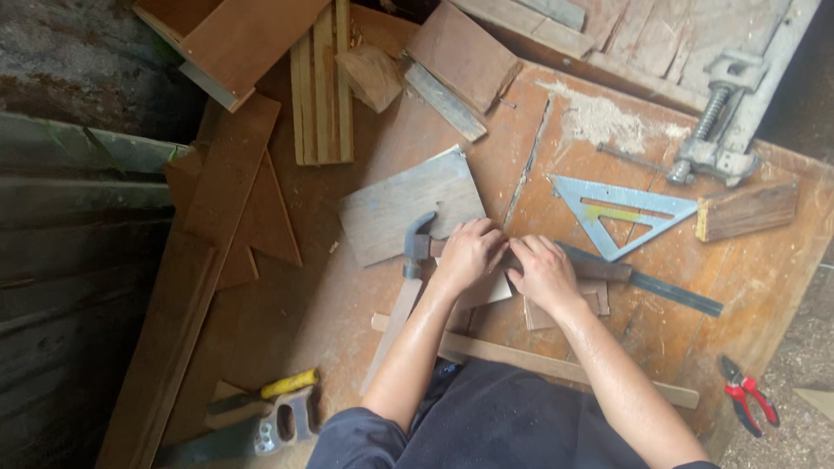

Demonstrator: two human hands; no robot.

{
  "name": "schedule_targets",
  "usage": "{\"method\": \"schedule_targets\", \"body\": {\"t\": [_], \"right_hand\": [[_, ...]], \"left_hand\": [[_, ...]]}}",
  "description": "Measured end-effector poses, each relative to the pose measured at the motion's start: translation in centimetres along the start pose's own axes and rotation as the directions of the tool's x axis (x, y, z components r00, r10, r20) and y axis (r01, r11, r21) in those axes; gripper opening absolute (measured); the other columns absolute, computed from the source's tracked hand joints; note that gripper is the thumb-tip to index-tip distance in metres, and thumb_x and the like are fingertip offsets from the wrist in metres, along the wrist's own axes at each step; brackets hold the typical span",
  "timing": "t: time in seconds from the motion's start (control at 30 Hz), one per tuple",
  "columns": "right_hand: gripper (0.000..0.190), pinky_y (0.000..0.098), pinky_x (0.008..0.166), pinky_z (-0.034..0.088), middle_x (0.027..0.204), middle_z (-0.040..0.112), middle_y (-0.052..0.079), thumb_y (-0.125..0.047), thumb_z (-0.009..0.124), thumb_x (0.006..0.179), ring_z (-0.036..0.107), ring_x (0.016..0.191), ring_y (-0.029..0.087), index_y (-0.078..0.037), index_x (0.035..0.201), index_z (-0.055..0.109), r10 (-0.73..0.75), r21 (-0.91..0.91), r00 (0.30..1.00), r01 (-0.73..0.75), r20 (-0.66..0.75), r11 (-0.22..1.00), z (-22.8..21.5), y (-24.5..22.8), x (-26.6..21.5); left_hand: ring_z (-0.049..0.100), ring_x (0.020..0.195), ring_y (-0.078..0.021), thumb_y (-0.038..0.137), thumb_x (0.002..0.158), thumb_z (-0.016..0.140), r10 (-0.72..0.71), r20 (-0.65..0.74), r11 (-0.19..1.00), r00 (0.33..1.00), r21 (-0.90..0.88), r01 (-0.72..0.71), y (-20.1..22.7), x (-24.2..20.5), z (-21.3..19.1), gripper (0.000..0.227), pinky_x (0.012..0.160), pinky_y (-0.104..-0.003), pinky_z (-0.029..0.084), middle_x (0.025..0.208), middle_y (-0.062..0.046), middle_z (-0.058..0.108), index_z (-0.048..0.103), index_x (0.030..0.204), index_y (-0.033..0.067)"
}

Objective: The person uses a hand saw to cut a thin wooden strip on a workbench, then uses a hammer to drive a nail into the cut piece. The person handles the saw, hammer, and wood pieces throughout the clip.

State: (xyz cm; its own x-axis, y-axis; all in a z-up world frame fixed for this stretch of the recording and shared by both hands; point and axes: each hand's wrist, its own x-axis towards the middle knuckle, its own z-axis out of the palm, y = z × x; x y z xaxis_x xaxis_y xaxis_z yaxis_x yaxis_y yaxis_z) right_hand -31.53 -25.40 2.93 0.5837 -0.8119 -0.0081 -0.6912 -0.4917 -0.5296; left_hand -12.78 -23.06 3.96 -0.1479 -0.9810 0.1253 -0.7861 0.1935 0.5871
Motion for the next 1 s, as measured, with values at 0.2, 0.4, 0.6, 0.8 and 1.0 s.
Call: {"method": "schedule_targets", "body": {"t": [0.2,0.4,0.6,0.8,1.0], "right_hand": [[0.071,0.0486,0.093,0.051,0.114,0.066,0.013,-0.036,0.086,0.074,0.064,0.107,0.033,-0.015,0.136,0.060,-0.011,-0.003,0.979,0.012,0.203,1.000,-2.8,-0.6,7.4],[0.070,0.0501,0.105,0.049,0.139,0.056,0.023,-0.034,0.082,0.088,0.056,0.128,0.041,-0.019,0.149,0.053,-0.123,-0.021,0.989,0.121,-0.085,0.992,-4.1,-0.6,20.7],[0.085,0.0627,0.111,0.030,0.163,0.020,0.031,-0.043,0.084,0.080,0.018,0.149,0.051,-0.031,0.154,0.046,-0.039,-0.121,0.999,0.036,-0.022,0.992,-0.7,-2.0,30.4],[0.080,0.0624,0.116,0.025,0.165,0.022,0.027,-0.041,0.083,0.081,0.018,0.151,0.049,-0.035,0.154,0.049,0.005,-0.165,1.000,-0.004,0.005,0.986,2.1,-2.8,31.4],[0.066,0.0606,0.115,0.028,0.162,0.030,0.025,-0.036,0.080,0.083,0.026,0.149,0.049,-0.035,0.145,0.058,-0.070,-0.167,0.996,0.078,0.055,0.983,2.2,-3.8,27.8]], "left_hand": [[0.062,0.109,-0.0301,0.019,0.090,0.074,-0.055,-0.228,0.997,0.972,0.039,0.065,-4.8,4.1,-4.6,0.019,0.092,-0.045,0.049,0.114,-0.010,0.068,0.073,0.105,0.0084],[0.050,0.128,-0.0426,0.019,0.082,0.076,-0.342,-0.386,0.903,0.857,0.117,0.413,-11.4,10.1,-8.7,0.050,0.093,-0.053,0.048,0.149,-0.022,0.047,0.066,0.130,0.0091],[0.051,0.128,-0.0448,0.019,0.081,0.077,-0.406,-0.378,0.874,0.832,0.106,0.475,-15.5,13.2,-8.3,0.058,0.099,-0.053,0.049,0.151,-0.027,0.044,0.063,0.136,0.0055],[0.068,0.102,-0.0398,0.024,0.087,0.074,-0.503,-0.180,0.853,0.845,0.055,0.520,-16.1,12.1,-7.9,0.027,0.092,-0.053,0.051,0.108,-0.023,0.071,0.074,0.101,0.0014],[0.072,0.075,-0.0371,0.028,0.086,0.074,-0.429,0.044,0.902,0.902,0.069,0.426,-14.1,10.2,-9.8,0.020,0.076,-0.051,0.056,0.075,-0.017,0.072,0.079,0.080,0.0101]]}}
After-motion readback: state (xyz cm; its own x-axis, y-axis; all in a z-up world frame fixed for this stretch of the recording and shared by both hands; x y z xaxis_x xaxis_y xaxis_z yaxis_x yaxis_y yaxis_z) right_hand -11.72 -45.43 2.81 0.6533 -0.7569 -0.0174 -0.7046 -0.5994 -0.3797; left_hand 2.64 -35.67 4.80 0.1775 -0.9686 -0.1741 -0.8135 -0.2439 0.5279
